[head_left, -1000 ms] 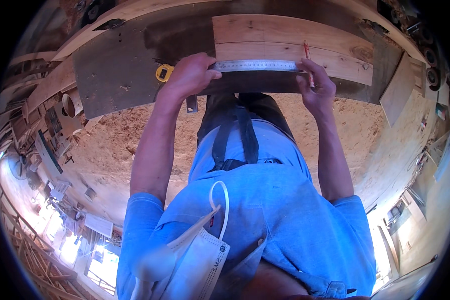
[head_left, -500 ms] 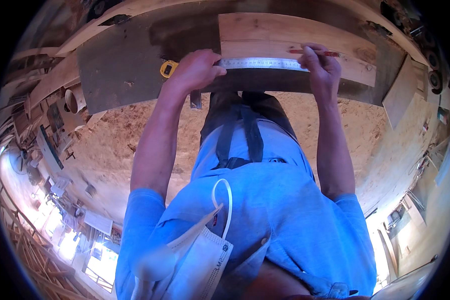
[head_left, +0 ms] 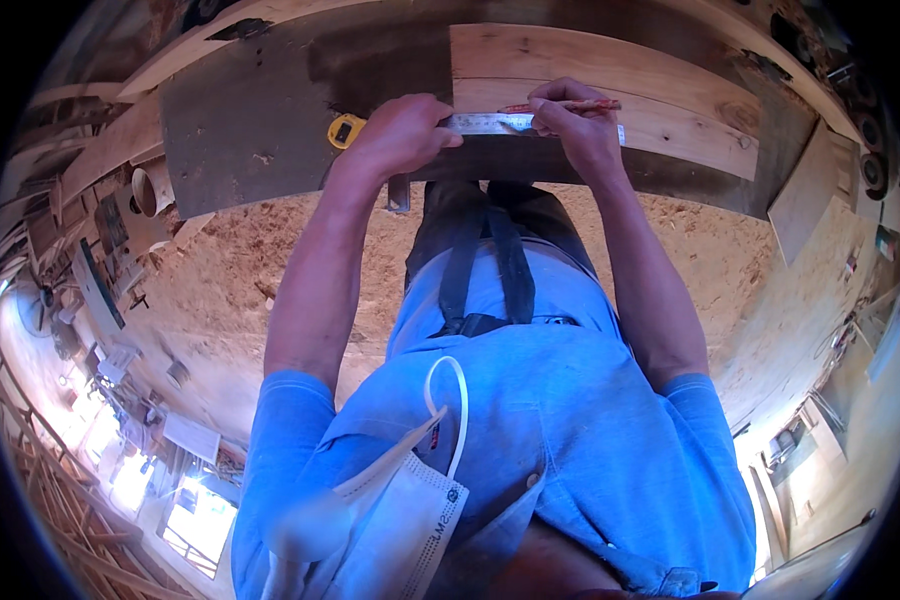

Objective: The person picks up a rectangular wooden board and places it on a workbench. Using a tape measure and a pencil, they measure the board's length and mark it. They then use a metal square ruler to draw a straight line across the board at the marked point. Finally, they pick up a second wooden board and place it next to the first one.

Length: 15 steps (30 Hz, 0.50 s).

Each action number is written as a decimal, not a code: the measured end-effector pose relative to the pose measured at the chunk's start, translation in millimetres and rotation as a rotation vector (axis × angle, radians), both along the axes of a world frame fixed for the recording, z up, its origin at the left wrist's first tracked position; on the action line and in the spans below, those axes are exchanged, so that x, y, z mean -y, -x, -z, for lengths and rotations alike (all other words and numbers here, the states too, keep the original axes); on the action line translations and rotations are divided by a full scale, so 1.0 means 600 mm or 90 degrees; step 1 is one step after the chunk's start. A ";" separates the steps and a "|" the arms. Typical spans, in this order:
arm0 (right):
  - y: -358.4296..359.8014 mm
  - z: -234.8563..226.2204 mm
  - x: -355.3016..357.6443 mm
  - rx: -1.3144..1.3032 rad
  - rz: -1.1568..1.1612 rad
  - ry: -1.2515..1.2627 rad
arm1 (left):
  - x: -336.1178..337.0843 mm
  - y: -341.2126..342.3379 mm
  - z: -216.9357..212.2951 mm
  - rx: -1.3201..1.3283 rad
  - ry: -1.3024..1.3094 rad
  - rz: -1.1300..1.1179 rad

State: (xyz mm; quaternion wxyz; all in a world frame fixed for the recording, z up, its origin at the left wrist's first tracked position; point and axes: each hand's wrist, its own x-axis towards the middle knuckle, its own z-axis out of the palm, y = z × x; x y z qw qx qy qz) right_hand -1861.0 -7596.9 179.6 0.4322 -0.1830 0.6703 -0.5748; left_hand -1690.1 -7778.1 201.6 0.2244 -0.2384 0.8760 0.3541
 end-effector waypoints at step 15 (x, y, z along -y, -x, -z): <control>0.002 -0.010 0.007 -0.038 -0.051 -0.025 | -0.001 0.006 -0.008 0.016 -0.006 -0.004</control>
